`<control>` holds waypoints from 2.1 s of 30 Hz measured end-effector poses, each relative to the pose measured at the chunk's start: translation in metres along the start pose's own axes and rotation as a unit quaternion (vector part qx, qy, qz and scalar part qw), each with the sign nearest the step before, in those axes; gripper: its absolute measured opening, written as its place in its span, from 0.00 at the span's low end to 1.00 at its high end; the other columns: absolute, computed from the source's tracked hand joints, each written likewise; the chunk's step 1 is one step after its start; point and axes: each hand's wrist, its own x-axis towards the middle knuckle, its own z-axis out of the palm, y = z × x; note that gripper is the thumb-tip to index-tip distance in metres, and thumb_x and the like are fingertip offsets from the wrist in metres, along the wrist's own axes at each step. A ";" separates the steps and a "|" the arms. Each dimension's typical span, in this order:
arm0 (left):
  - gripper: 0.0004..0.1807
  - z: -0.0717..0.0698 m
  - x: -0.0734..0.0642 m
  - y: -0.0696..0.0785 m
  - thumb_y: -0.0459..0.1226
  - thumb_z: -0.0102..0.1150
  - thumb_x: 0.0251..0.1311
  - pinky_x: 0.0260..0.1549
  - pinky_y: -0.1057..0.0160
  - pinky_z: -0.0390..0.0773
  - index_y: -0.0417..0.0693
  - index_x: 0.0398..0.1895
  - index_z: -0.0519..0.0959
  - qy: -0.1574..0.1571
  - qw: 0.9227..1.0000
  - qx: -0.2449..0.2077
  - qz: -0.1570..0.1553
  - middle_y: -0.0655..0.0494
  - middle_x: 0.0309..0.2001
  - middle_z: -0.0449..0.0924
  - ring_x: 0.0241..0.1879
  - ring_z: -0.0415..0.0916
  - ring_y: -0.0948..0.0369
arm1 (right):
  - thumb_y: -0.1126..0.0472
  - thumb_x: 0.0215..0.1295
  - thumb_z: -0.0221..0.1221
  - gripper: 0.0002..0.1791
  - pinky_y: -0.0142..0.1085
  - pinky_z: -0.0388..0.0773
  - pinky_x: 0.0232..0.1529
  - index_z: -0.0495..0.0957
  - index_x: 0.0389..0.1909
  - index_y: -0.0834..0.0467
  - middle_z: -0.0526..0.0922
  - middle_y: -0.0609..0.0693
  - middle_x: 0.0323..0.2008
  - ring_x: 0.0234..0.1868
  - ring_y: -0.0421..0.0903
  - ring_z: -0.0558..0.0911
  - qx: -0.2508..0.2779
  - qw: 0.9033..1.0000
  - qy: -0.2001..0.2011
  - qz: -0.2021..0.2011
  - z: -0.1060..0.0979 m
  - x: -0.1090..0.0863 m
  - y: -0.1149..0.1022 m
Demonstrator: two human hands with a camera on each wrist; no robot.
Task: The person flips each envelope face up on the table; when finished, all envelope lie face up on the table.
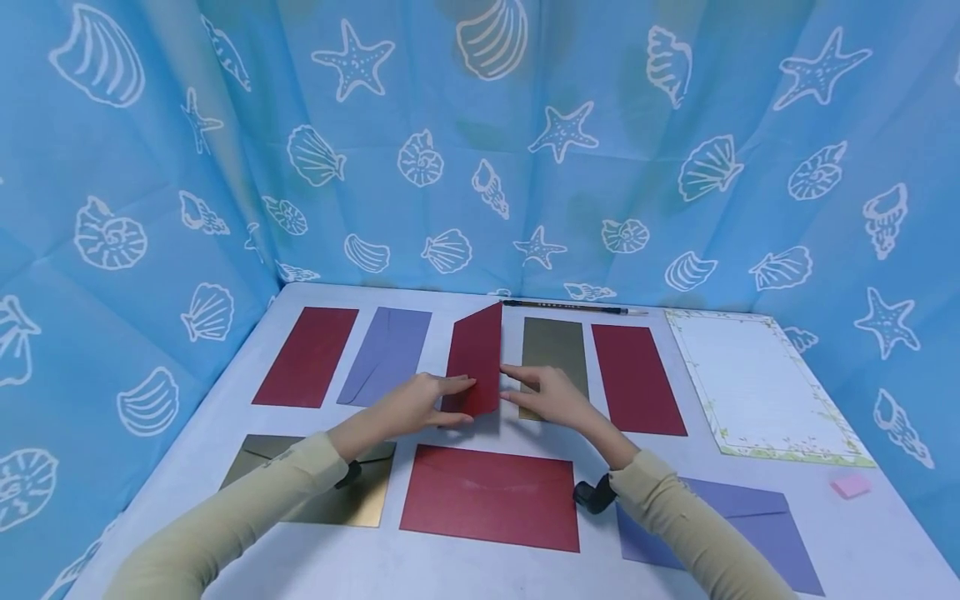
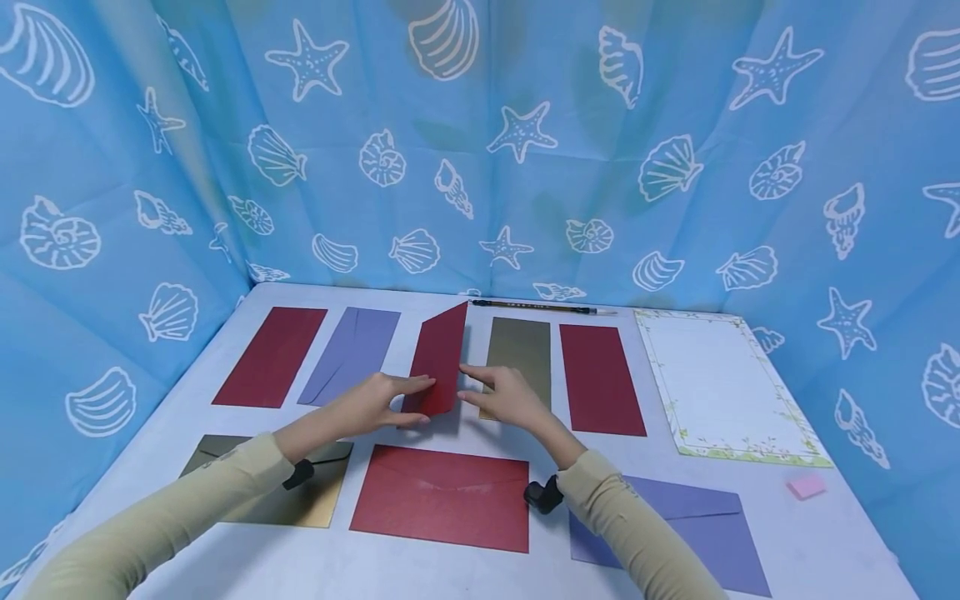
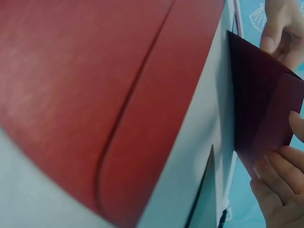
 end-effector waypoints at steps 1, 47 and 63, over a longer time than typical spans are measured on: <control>0.37 -0.001 0.001 0.001 0.49 0.69 0.55 0.24 0.74 0.74 0.43 0.66 0.71 0.004 1.000 -0.009 -0.003 0.46 0.47 0.83 0.30 0.80 0.62 | 0.56 0.64 0.63 0.28 0.49 0.74 0.55 0.72 0.64 0.61 0.75 0.57 0.61 0.61 0.55 0.74 -0.001 1.000 0.002 -0.003 0.000 0.001 -0.001; 0.41 -0.013 -0.002 0.004 0.41 0.74 0.50 0.52 0.53 0.76 0.42 0.68 0.68 0.159 0.980 -0.123 -0.012 0.47 0.63 0.71 0.57 0.74 0.54 | 0.58 0.61 0.66 0.33 0.46 0.74 0.55 0.69 0.66 0.61 0.74 0.58 0.61 0.61 0.53 0.75 0.024 1.000 0.005 -0.015 0.019 0.017 -0.010; 0.37 -0.015 -0.017 -0.007 0.44 0.73 0.51 0.39 0.61 0.81 0.43 0.65 0.71 0.140 0.983 -0.109 -0.053 0.47 0.59 0.75 0.57 0.74 0.51 | 0.60 0.61 0.66 0.32 0.44 0.75 0.54 0.70 0.65 0.62 0.76 0.58 0.59 0.59 0.53 0.77 0.039 0.998 -0.051 0.008 0.027 0.016 -0.004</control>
